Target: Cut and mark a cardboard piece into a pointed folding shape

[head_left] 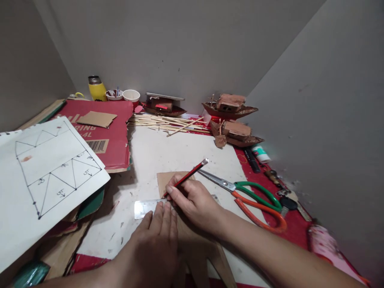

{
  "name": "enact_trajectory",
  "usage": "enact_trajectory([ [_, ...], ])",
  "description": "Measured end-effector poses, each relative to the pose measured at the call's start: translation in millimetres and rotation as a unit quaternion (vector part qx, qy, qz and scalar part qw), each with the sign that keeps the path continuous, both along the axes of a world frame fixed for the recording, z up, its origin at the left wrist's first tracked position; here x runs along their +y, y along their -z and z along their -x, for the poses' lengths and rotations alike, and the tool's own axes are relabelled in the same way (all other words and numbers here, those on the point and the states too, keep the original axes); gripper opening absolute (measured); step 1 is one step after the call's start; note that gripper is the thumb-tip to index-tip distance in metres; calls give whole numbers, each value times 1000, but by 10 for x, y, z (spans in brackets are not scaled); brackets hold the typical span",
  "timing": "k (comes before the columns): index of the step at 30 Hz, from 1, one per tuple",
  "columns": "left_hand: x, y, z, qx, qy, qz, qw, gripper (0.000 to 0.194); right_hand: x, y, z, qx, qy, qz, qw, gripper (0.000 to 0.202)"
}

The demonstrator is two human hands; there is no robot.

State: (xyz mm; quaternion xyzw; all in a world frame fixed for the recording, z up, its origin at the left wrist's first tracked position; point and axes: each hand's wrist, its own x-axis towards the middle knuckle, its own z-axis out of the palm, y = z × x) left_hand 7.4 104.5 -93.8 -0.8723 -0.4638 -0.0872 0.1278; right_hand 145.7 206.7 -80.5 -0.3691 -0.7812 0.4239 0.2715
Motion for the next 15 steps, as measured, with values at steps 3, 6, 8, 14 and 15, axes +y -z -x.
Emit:
enact_trajectory([
  [3, 0, -7, 3, 6, -1, 10, 1000, 51, 12, -19, 9, -18, -10, -6, 1000, 16],
  [6, -5, -23, 4, 8, 0, 22, 1000, 51, 18, -45, 14, -44, -28, -23, 998, 16],
  [8, -8, -35, 0, 5, -4, 22, 1000, 52, 18, -63, 9, -61, -43, -40, 996, 19],
  [14, 0, -46, -9, 0, -2, 0, 1000, 51, 24, -104, -58, -104, -33, -77, 991, 18],
  [15, 4, -46, -8, 2, -1, 0, 1000, 51, 28, -108, -74, -117, -28, -81, 989, 18],
])
